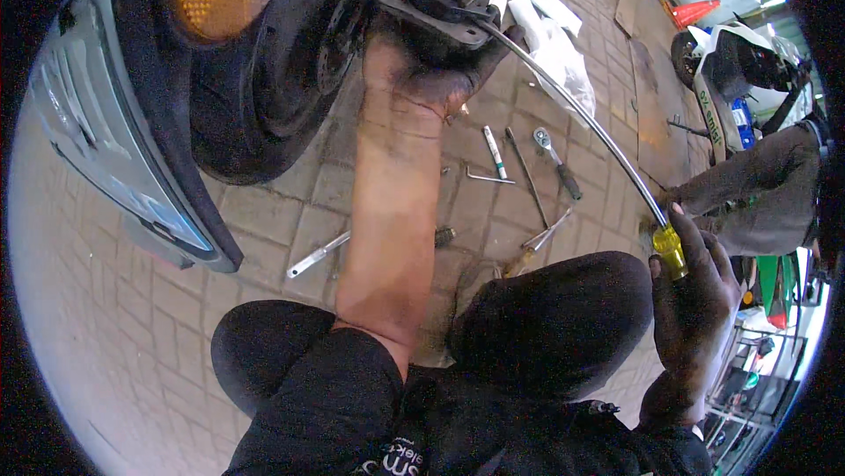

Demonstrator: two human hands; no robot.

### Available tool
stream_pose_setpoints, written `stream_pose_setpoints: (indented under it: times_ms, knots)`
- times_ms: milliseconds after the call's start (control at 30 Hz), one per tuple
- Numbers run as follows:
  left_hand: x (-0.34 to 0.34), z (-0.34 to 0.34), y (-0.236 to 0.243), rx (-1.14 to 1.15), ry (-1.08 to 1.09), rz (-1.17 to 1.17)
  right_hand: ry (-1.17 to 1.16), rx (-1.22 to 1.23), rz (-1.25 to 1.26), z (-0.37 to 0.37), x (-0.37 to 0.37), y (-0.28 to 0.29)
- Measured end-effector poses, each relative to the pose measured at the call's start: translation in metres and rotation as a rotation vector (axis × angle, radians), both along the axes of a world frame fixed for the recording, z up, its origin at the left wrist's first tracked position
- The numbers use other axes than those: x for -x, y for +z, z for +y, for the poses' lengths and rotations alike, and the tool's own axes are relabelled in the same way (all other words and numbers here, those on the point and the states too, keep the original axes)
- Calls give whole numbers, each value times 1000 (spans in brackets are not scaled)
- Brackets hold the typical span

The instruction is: The person uses a screwdriver to pry and clean a brake component removed from a scooter, then reattaches the component to the wheel hub, secures it with a socket wrench, and marks the fasteners with a pen.

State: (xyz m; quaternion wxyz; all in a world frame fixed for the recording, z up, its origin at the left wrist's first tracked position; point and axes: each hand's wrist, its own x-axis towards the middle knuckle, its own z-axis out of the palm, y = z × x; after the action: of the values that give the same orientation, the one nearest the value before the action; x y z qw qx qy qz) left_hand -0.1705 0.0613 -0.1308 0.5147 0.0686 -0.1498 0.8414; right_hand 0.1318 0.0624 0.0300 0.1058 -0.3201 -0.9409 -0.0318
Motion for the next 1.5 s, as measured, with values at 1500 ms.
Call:
stream_pose_setpoints:
  times_ms: [1500]
  knots:
    - [3,-2,-15,60,-7,-52,-331,910,154,18,-2,14]
